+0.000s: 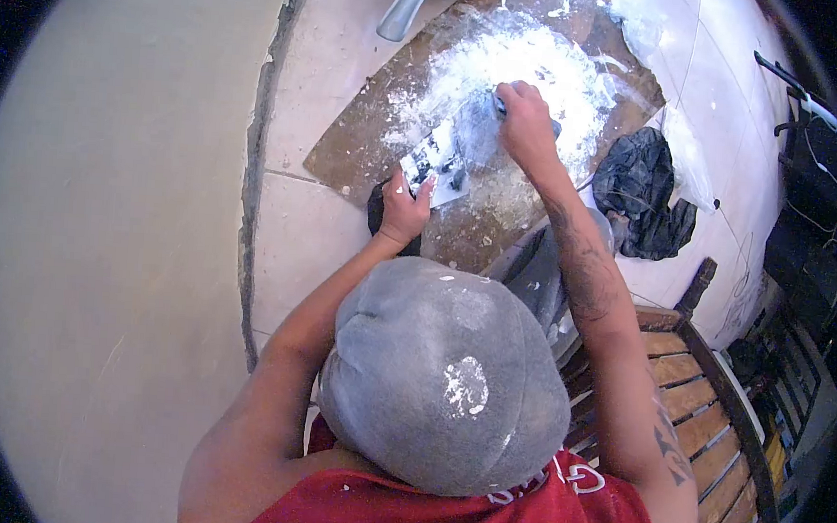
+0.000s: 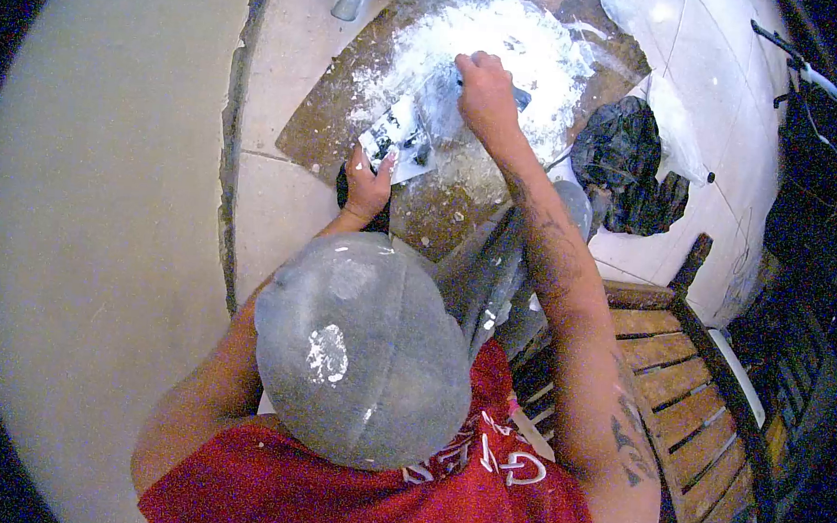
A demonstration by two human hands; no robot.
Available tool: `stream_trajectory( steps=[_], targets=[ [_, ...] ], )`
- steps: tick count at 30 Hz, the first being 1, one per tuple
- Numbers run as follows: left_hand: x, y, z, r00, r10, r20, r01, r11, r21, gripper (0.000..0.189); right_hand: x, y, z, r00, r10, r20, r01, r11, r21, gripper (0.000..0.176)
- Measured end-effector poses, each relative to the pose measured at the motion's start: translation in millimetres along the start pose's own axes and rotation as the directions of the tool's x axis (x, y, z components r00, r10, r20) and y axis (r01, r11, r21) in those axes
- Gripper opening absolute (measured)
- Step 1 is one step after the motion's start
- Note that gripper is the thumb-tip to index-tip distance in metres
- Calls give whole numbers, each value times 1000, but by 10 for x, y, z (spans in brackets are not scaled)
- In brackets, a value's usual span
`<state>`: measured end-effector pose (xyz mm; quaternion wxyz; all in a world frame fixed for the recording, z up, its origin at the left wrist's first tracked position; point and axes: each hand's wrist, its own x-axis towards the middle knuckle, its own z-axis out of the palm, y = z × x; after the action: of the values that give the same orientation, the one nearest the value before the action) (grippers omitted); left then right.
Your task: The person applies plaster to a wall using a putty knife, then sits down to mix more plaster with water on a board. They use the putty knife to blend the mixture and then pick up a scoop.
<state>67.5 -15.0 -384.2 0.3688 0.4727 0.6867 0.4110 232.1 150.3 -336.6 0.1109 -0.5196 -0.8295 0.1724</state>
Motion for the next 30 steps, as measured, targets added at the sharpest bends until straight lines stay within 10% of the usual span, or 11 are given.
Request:
stream_trajectory(
  steps=[6, 13, 22, 25, 26, 30],
  targets=[
    [2, 38, -2, 999, 34, -34, -32, 998, 45, 31, -287, 87, 3, 969, -143, 201, 152, 988, -30, 26],
    [-7, 7, -5, 1000, 3, -10, -3, 1000, -17, 30, -109, 306, -160, 994, 105, -9, -102, 981, 166, 31],
    [8, 10, -6, 999, -33, 36, 33, 999, 3, 36, -331, 54, -34, 988, -105, 116, 109, 994, -28, 23],
    [38, -79, 42, 1000, 5, -5, -5, 1000, 0, 36, -137, 318, -82, 996, 89, -18, -81, 962, 262, 27],
    [29, -138, 68, 1000, 15, -18, -15, 1000, 6, 36, -67, 296, -215, 934, 338, 118, -358, 884, 300, 34],
    [15, 5, -4, 1000, 16, 10, -16, 1000, -24, 31, -107, 94, 145, 979, 193, -71, -185, 977, 106, 29]
  ],
)
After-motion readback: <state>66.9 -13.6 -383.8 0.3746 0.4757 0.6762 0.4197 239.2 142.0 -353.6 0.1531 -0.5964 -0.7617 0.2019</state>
